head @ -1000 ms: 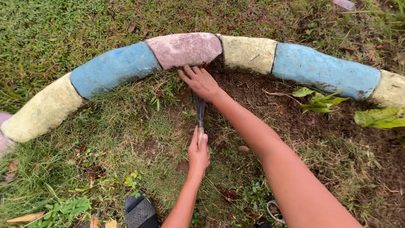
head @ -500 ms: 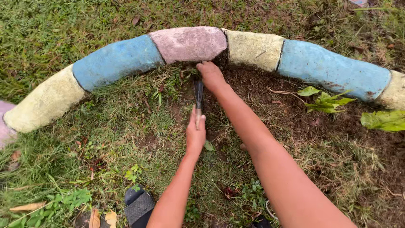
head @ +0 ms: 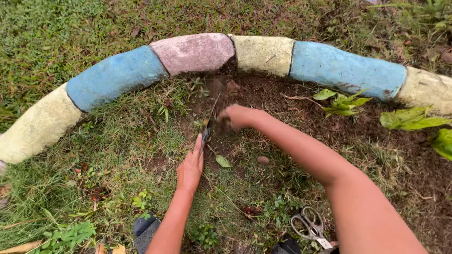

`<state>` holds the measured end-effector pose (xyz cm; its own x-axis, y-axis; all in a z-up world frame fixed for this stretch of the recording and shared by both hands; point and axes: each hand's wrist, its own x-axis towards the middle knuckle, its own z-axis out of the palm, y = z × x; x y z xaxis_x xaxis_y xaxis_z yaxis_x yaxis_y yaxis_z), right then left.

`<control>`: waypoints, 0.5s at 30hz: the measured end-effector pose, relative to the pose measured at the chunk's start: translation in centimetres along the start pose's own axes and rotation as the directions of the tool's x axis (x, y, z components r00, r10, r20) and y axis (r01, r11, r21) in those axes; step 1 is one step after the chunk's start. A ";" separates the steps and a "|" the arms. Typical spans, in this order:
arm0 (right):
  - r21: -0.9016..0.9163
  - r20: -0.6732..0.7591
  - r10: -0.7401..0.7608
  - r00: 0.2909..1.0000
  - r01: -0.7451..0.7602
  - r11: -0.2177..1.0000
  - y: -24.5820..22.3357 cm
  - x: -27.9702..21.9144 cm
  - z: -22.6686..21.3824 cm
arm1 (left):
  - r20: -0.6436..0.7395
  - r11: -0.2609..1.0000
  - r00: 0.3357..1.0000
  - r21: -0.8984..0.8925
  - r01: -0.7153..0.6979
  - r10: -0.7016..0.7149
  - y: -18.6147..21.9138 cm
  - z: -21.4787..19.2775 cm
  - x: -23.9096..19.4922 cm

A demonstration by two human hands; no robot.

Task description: The person uses a small hand hoe to loosen soil and remove weeds from a garden bed bordered by a painted concrete curb. The person pulls out the loosened weeds by hand and discards them. A pair of scissors is visible on the ground nearby but is not used during the clip.

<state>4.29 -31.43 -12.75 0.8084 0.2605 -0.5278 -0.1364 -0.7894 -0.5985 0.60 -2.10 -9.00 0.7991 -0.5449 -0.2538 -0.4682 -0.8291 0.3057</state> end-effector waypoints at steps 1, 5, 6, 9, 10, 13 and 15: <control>0.112 0.124 0.058 0.991 -0.072 0.991 -0.8 -1.3 -0.8 | -0.021 0.998 1.000 -0.065 -0.001 -0.001 0.1 -0.3 -0.8; 0.134 0.109 0.174 0.979 -0.188 0.973 -1.9 -2.6 -4.3 | 0.022 0.912 0.989 -0.383 0.147 -0.150 2.8 -2.0 -2.6; 0.048 -0.118 0.185 0.976 -0.180 0.982 -1.6 -2.1 -4.9 | 0.109 0.871 0.967 -0.421 0.253 -0.229 3.8 -2.6 -2.4; -0.026 -0.552 0.121 0.825 -0.162 0.986 0.2 0.6 -3.7 | 0.223 0.779 0.909 -0.467 0.417 -0.352 6.3 -3.5 1.3; -0.021 -0.651 0.100 0.752 -0.149 0.989 1.2 1.6 -2.9 | 0.146 0.803 0.929 -0.470 0.367 -0.339 6.7 -3.6 3.1; -0.404 -0.708 -0.189 0.680 -0.171 0.899 2.9 3.5 1.5 | 0.001 0.932 0.968 -0.271 0.242 -0.251 6.1 -2.9 3.9; -0.261 -0.446 0.006 0.895 -0.137 0.955 1.5 2.8 3.8 | -0.064 0.993 0.994 -0.080 0.086 -0.091 4.1 -2.6 3.3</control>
<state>4.19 -29.73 -17.41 0.9781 -0.0196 -0.2073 -0.0912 -0.9352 -0.3421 2.33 -6.94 -6.24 0.8610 -0.4580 -0.2210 -0.3665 -0.8601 0.3548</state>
